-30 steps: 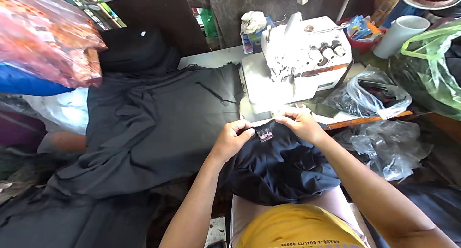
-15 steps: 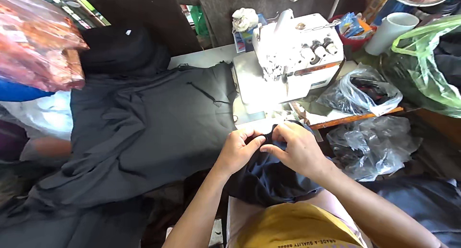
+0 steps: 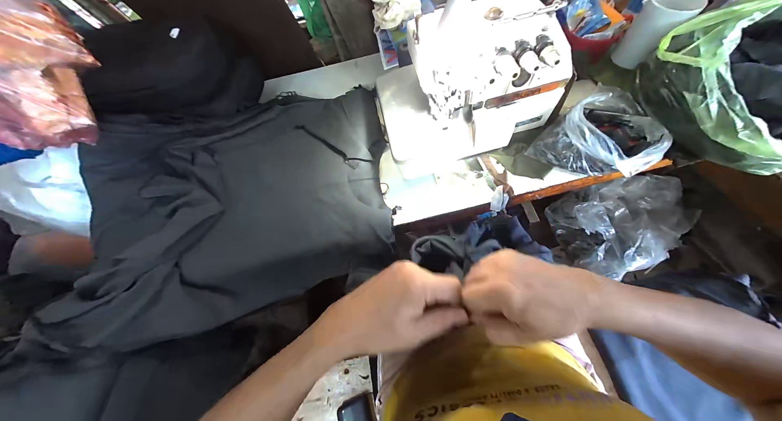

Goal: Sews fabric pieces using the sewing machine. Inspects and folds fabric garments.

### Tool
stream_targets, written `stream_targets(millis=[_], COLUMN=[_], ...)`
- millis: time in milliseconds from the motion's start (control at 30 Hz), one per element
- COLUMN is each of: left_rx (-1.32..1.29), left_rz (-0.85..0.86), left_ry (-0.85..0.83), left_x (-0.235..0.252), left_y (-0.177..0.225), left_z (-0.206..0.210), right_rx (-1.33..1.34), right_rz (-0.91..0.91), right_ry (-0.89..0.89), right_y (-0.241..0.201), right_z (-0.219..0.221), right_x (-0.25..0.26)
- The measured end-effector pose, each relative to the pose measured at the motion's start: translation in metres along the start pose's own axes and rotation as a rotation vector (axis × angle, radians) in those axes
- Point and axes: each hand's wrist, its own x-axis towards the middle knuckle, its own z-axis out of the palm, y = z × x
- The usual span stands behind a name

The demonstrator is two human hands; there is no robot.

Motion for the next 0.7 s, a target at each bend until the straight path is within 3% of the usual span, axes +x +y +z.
stream_targets(millis=[100, 233, 367, 467, 533, 600, 700], left_rx=[-0.011, -0.138, -0.274, -0.280, -0.182, -0.012, 0.220], left_rz=[0.152, 0.224, 0.238, 0.258, 0.254, 0.213, 0.127], left_ry=[-0.150, -0.256, -0.297, -0.299, -0.194, 0.023, 0.354], left_x=[-0.014, -0.019, -0.018, -0.017, -0.019, -0.022, -0.021], left_y=[0.037, 0.057, 0.055, 0.050, 0.043, 0.030, 0.018], left_z=[0.015, 0.007, -0.002, -0.003, 0.003, 0.013, 0.028], right_rx=[0.280, 0.460, 0.723, 0.720, 0.531, 0.409, 0.691], right_rz=[-0.096, 0.033, 0.005, -0.020, -0.028, 0.091, 0.539], right_ry=[-0.159, -0.196, -0.229, -0.206, -0.192, -0.098, -0.026], right_y=[-0.036, -0.076, -0.070, -0.069, -0.066, -0.050, -0.016], right_z=[0.006, -0.006, 0.000, 0.002, -0.007, -0.011, -0.002], right_x=[-0.015, -0.016, -0.017, -0.017, -0.021, -0.029, -0.045])
